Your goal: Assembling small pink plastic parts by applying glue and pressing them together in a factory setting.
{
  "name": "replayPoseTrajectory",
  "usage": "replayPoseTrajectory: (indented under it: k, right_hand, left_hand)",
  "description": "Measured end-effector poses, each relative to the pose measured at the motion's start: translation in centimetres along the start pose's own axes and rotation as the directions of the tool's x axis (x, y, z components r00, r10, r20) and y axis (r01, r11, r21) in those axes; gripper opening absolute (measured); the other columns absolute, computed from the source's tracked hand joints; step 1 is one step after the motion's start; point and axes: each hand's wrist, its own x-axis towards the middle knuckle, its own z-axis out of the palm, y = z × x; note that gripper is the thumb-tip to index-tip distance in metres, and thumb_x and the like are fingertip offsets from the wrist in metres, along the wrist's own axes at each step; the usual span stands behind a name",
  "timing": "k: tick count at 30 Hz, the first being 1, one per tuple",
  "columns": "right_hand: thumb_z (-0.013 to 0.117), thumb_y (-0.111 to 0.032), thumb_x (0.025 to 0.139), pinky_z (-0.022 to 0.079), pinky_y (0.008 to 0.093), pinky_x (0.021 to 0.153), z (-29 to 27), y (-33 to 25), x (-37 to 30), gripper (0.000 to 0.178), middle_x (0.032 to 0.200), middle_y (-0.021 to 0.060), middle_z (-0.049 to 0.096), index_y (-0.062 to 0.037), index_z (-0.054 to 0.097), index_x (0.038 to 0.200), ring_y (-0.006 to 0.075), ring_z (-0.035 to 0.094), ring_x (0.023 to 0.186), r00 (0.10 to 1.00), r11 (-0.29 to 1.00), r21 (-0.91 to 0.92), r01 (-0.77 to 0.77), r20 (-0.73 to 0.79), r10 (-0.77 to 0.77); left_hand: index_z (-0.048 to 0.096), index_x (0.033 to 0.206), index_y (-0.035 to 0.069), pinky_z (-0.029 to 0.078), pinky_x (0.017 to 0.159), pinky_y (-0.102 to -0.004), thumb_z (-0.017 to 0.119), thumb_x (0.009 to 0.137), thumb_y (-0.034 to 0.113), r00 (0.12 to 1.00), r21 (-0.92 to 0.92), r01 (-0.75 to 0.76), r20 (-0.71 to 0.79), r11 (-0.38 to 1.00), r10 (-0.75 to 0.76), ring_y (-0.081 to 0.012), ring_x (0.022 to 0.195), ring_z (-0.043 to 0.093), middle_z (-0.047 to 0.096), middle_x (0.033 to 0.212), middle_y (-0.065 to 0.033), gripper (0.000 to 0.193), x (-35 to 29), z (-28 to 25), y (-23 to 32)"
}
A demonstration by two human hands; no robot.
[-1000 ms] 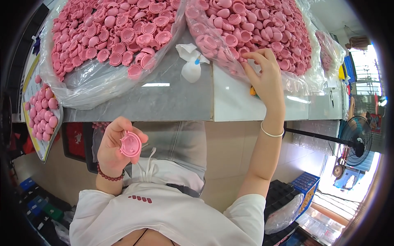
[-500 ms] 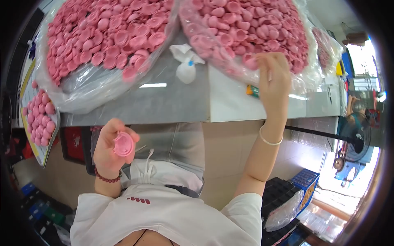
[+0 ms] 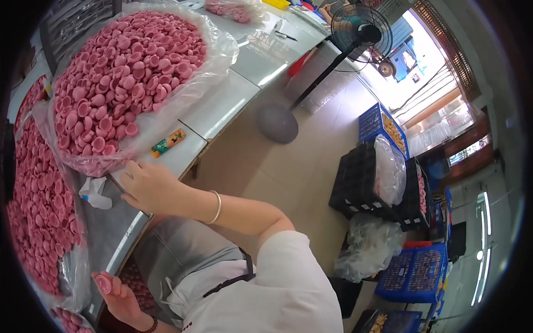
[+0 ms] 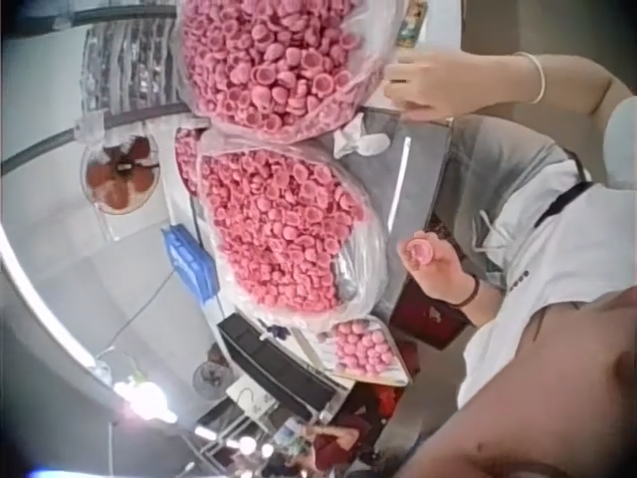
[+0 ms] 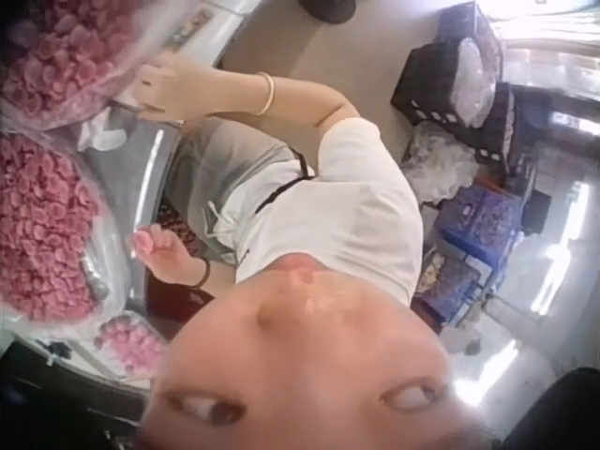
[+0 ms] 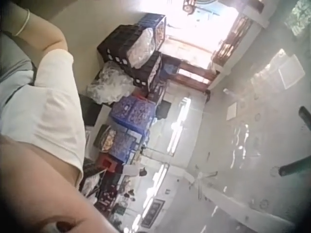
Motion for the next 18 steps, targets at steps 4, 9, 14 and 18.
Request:
replayPoseTrajectory:
  k: [4,9,14,18]
  right_hand:
    - [0.061,-0.014,0.069,0.043,0.0312,0.056,0.1,0.1,-1.0,0.017,0.077,0.0064,0.047,-0.0057,0.050,0.080,0.0201,0.051,0.069,0.991,0.984,0.157,-0.079,0.122,0.060]
    - [0.061,-0.004,0.067,0.042,0.0329,0.071,-3.0,-3.0,-0.1,0.024,0.082,0.0060,0.054,-0.0046,0.054,0.089,0.0237,0.051,0.079,0.982,0.501,0.858,-0.111,0.171,-0.075]
    - [0.060,-0.002,0.065,0.042,0.0336,0.071,-2.4,-6.5,-1.7,0.022,0.080,0.0057,0.057,-0.0037,0.055,0.086,0.0248,0.052,0.079,0.980,0.335,0.941,-0.056,0.116,-0.160]
    - [0.060,-0.003,0.064,0.042,0.0333,0.069,-1.6,-6.4,-2.6,0.022,0.082,0.0063,0.058,-0.0037,0.056,0.085,0.0251,0.051,0.077,0.978,0.370,0.926,-0.071,0.137,-0.156]
  left_hand:
    - [0.032,0.125,0.005,0.036,0.053,-0.0196,0.039,0.088,0.009,0.995,0.204,-0.083,-0.045,0.975,0.094,-0.0094,0.066,0.040,0.044,0.118,-0.0117,0.039,0.4,0.9,-0.5]
    - [0.037,0.120,-0.001,0.043,0.067,-0.0194,0.060,0.073,0.002,0.951,0.726,-0.139,-0.093,0.674,0.296,-0.0112,0.081,0.052,0.050,0.108,-0.0113,0.052,1.4,4.1,-2.7]
    - [0.046,0.106,-0.003,0.043,0.071,-0.0209,0.059,0.074,0.003,0.957,0.828,-0.168,0.006,0.535,0.291,-0.0108,0.080,0.052,0.053,0.096,-0.0081,0.036,1.2,4.0,-3.3]
    - [0.048,0.101,-0.003,0.043,0.073,-0.0236,0.060,0.073,0.004,0.963,0.843,-0.126,-0.022,0.523,0.267,-0.0114,0.081,0.051,0.052,0.093,-0.0072,0.031,1.4,5.2,-3.7]
